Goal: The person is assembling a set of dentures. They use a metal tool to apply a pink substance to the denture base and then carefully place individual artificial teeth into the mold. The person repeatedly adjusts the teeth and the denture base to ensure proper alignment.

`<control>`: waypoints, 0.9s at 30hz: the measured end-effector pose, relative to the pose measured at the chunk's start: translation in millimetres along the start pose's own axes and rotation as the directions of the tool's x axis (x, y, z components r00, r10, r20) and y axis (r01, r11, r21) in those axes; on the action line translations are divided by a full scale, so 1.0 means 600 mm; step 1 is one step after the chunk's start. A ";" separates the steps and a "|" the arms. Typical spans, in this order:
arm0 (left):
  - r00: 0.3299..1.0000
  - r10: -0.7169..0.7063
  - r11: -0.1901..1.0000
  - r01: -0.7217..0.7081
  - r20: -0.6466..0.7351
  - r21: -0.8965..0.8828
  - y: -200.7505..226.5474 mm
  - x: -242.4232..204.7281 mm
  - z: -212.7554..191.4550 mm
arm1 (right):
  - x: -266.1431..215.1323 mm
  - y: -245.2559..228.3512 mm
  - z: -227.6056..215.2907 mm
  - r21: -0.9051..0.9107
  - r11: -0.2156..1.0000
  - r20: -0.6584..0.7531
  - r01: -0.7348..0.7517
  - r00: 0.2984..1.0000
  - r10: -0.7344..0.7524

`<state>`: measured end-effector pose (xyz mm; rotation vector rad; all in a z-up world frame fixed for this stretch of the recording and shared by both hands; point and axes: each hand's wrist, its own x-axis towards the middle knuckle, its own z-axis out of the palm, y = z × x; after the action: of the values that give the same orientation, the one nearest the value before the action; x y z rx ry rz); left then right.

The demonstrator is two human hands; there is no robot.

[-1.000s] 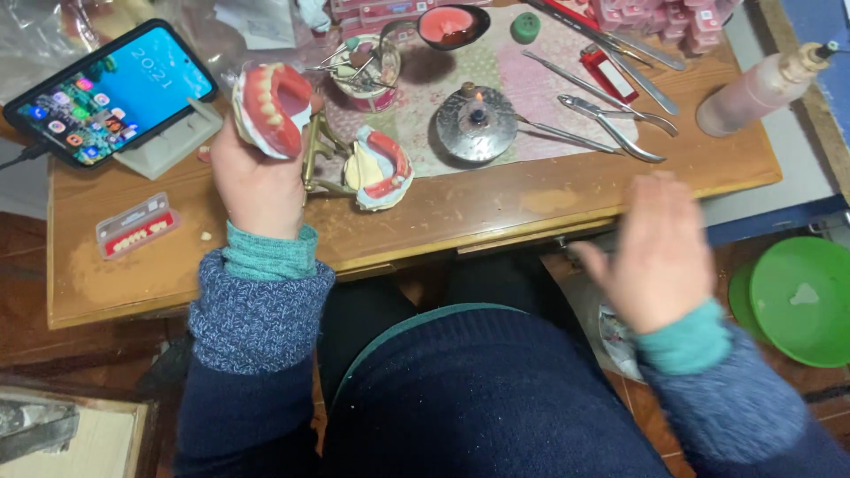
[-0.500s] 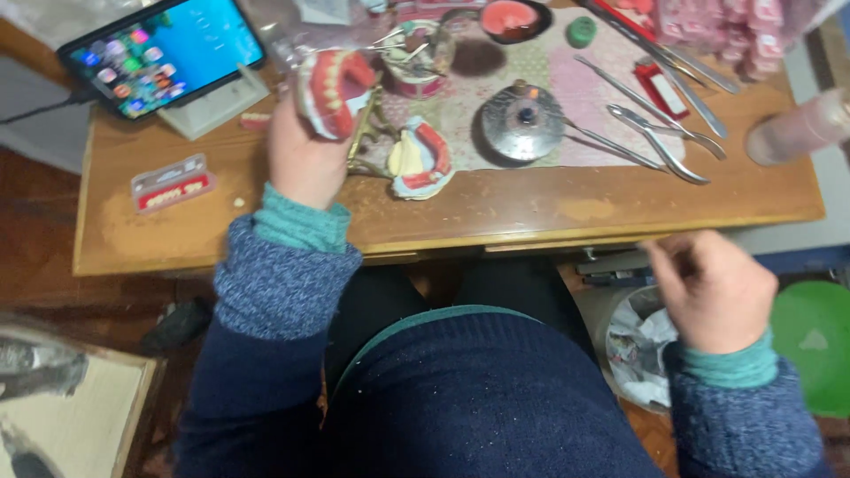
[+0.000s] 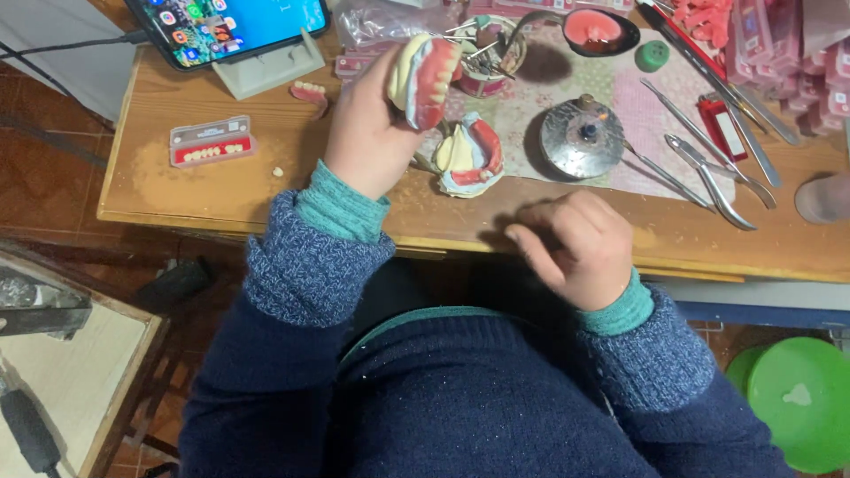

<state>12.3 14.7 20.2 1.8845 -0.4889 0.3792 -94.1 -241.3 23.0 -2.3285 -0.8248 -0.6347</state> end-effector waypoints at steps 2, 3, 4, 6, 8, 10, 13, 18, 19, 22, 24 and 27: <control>1.000 -0.012 0.997 0.011 0.010 0.071 -0.006 0.001 -0.002 | 0.001 -0.001 0.007 0.040 0.992 0.004 -0.118 0.993 0.118; 0.999 -0.028 0.990 0.025 0.025 0.138 -0.010 0.000 -0.002 | 0.000 -0.002 0.010 0.077 0.967 0.015 -0.242 0.970 0.241; 0.999 -0.032 0.990 0.029 0.024 0.140 -0.006 -0.004 -0.003 | -0.001 0.000 0.011 0.080 0.967 0.019 -0.242 0.970 0.241; 1.000 -0.009 0.991 0.007 0.013 0.136 0.002 -0.013 -0.007 | -0.004 0.003 0.014 0.093 0.974 -0.013 -0.204 0.978 0.206; 1.000 -0.015 0.992 0.013 0.011 0.125 0.019 -0.020 -0.017 | -0.006 0.004 0.017 0.091 0.969 -0.017 -0.230 0.973 0.232; 1.000 -0.017 0.993 0.016 0.003 0.114 0.025 -0.027 -0.032 | -0.007 0.007 0.019 0.088 0.965 -0.021 -0.248 0.968 0.251; 1.000 -0.001 0.999 -0.001 0.027 0.049 0.024 -0.044 -0.068 | -0.014 0.008 0.023 0.055 0.962 -0.020 -0.266 0.963 0.267; 0.985 -0.118 0.990 0.106 -0.130 -0.094 0.029 -0.096 -0.153 | -0.024 0.011 0.027 0.101 0.939 -0.030 -0.329 0.942 0.333; 0.983 -0.120 0.990 0.109 -0.138 -0.084 0.019 -0.107 -0.156 | -0.025 0.011 0.029 0.111 0.940 -0.026 -0.322 0.945 0.326; 0.961 -0.181 0.914 0.243 -0.208 0.324 0.000 -0.130 -0.150 | -0.026 0.013 0.032 0.047 0.950 -0.029 -0.309 0.950 0.311; 0.984 -0.106 0.776 0.171 -0.142 0.607 0.001 -0.135 -0.121 | -0.024 0.012 0.031 0.033 0.947 -0.018 -0.319 0.947 0.320; 0.981 -0.117 0.713 0.193 -0.156 0.674 0.003 -0.134 -0.102 | -0.021 0.011 0.028 0.032 0.947 -0.008 -0.321 0.947 0.321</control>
<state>-59.7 83.5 4.5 2.5948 -0.1014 0.5999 -94.8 -239.7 1.2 -2.3563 -0.4291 -0.4902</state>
